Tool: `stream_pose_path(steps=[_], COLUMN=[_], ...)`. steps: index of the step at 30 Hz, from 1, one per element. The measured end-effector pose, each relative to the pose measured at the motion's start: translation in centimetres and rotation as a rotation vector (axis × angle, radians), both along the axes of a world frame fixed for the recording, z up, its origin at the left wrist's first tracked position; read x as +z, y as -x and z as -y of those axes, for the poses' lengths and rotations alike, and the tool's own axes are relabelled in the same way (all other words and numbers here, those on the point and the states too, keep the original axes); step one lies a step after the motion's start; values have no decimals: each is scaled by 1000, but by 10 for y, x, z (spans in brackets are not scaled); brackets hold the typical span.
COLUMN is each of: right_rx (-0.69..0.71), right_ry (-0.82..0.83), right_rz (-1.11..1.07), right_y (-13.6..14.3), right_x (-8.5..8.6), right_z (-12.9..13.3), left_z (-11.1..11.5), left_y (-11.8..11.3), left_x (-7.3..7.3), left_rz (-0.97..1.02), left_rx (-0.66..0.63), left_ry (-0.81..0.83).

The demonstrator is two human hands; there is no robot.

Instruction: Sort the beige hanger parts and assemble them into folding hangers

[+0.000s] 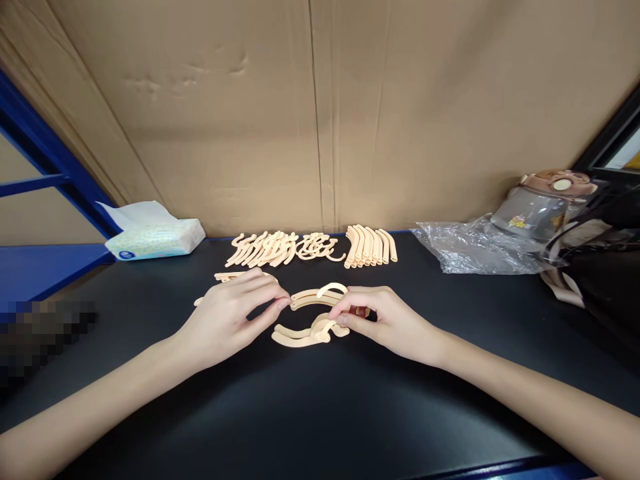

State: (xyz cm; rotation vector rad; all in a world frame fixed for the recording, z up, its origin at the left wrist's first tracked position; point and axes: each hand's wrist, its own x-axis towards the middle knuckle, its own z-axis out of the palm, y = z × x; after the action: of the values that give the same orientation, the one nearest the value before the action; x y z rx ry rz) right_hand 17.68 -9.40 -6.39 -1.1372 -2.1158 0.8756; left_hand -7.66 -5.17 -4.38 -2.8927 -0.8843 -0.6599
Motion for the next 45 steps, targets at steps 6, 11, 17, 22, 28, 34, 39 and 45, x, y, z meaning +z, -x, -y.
stream_pose_path(steps=[6,11,17,22,28,34,39,45], right_rx=[-28,-33,-34,-22,-30,-16,-33,-73], right_ry=[-6,-30,-24,-22,-48,-42,-58,-41], right_rz=[-42,-47,-56,-44,-32,-39,-46,-67], right_y=[0,1,1,1,0,2,0,0], right_x=[0,1,1,0,1,1,1,1], right_z=[-1,1,1,1,1,1,2,-2], left_z=[0,0,-3,-3,-3,-3,-4,-2], left_y=[0,1,1,2,0,0,1,1], left_x=[1,0,-2,-2,0,-1,-1,2], left_rz=[-7,-10,-10,-12,-23,-41,-45,-102], left_rx=[1,-7,-1,-1,14,8,24,-49], left_ry=[-14,-47,-10,-21,-23,2,27,245])
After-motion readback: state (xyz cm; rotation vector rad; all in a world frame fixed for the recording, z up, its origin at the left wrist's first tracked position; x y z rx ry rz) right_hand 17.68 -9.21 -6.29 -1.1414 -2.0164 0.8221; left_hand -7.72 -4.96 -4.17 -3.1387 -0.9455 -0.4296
